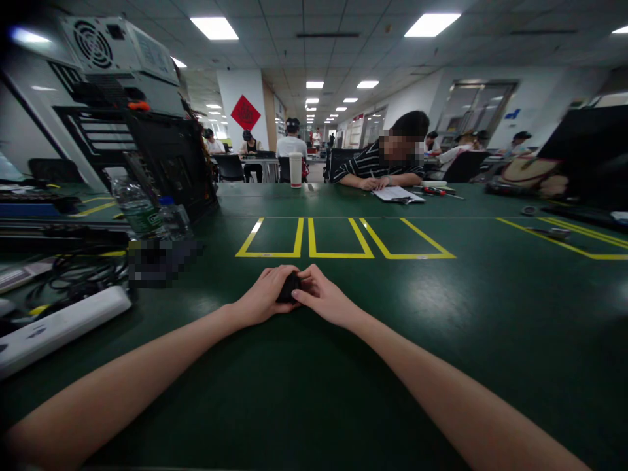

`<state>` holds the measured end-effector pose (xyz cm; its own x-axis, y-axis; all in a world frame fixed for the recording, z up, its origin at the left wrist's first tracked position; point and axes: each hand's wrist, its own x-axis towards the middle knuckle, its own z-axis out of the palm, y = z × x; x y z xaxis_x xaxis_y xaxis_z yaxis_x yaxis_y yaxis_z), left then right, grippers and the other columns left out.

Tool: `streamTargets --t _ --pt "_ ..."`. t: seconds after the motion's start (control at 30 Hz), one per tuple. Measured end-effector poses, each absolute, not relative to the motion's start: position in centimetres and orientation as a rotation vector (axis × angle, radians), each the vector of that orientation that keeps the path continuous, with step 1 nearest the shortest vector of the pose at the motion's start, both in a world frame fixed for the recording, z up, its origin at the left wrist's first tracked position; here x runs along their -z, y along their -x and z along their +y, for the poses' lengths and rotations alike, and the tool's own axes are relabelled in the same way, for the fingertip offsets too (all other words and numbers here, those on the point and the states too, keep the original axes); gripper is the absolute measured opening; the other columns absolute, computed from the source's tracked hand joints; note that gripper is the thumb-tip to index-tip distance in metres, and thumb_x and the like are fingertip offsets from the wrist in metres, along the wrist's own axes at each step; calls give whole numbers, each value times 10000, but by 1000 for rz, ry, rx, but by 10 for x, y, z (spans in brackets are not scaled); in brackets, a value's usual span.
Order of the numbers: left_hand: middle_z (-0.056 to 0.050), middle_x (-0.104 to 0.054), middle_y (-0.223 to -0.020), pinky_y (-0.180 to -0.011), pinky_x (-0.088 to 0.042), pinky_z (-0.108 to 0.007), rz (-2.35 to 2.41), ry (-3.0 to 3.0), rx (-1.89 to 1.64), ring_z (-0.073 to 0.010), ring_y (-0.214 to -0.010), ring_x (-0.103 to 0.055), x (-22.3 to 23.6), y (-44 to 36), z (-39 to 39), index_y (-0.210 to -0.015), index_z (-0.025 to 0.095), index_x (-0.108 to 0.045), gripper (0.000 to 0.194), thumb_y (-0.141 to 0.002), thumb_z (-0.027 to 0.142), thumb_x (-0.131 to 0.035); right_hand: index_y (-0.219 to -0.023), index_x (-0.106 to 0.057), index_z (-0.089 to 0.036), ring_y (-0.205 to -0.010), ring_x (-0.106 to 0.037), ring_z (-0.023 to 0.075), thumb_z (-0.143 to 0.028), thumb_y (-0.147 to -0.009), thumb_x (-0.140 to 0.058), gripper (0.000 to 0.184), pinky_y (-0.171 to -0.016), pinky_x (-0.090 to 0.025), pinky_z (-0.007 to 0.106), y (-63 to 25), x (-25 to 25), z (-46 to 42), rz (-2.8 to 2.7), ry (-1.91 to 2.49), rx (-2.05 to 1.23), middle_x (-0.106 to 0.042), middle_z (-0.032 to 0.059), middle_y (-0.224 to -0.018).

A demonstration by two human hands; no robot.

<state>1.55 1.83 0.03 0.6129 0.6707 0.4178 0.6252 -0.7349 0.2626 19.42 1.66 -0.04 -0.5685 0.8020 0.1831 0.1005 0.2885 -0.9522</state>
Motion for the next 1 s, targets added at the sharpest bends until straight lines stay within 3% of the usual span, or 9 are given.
streamTargets --t 0.1,0.3,0.57,0.8,1.0 --pt "-75 -462 -1127 -869 -322 -401 1100 -2743 -784 -238 -1022 -457 0 -16 18 -1149 203 -299 581 -675 293 -624 -913 -424 -223 -826 -531 144 -339 -782 -472 182 -712 -454 315 -192 -1 18 -1865 896 -1264 -517 9 -891" --pt "-73 -456 -1136 -883 -314 -406 1102 -2744 -778 -236 -1034 -450 -1 -15 17 -1151 207 -299 571 -684 285 -617 -954 -430 -211 -831 -528 164 -394 -779 -457 254 -713 -450 337 -190 2 23 -1877 1003 -1263 -529 23 -909" --pt "-79 -465 -1124 -856 -331 -405 1099 -2733 -778 -242 -1014 -463 -1 -16 18 -1137 204 -305 575 -667 266 -630 -937 -422 -224 -938 -510 154 -276 -729 -560 255 -816 -431 341 -192 1 17 -1891 797 -1301 -492 11 -990" --pt "-74 -469 -1120 -868 -329 -400 1100 -2733 -785 -234 -1023 -461 -2 -15 17 -1140 205 -307 562 -682 292 -621 -934 -427 -223 -830 -529 158 -392 -791 -438 221 -717 -459 333 -189 2 20 -1873 990 -1192 -523 8 -885" --pt "-70 -466 -1134 -876 -325 -404 1105 -2725 -781 -230 -1034 -462 -2 -15 16 -1144 215 -299 571 -681 293 -624 -927 -437 -217 -842 -525 162 -359 -784 -460 203 -726 -455 339 -191 0 18 -1963 978 -1171 -522 9 -913"
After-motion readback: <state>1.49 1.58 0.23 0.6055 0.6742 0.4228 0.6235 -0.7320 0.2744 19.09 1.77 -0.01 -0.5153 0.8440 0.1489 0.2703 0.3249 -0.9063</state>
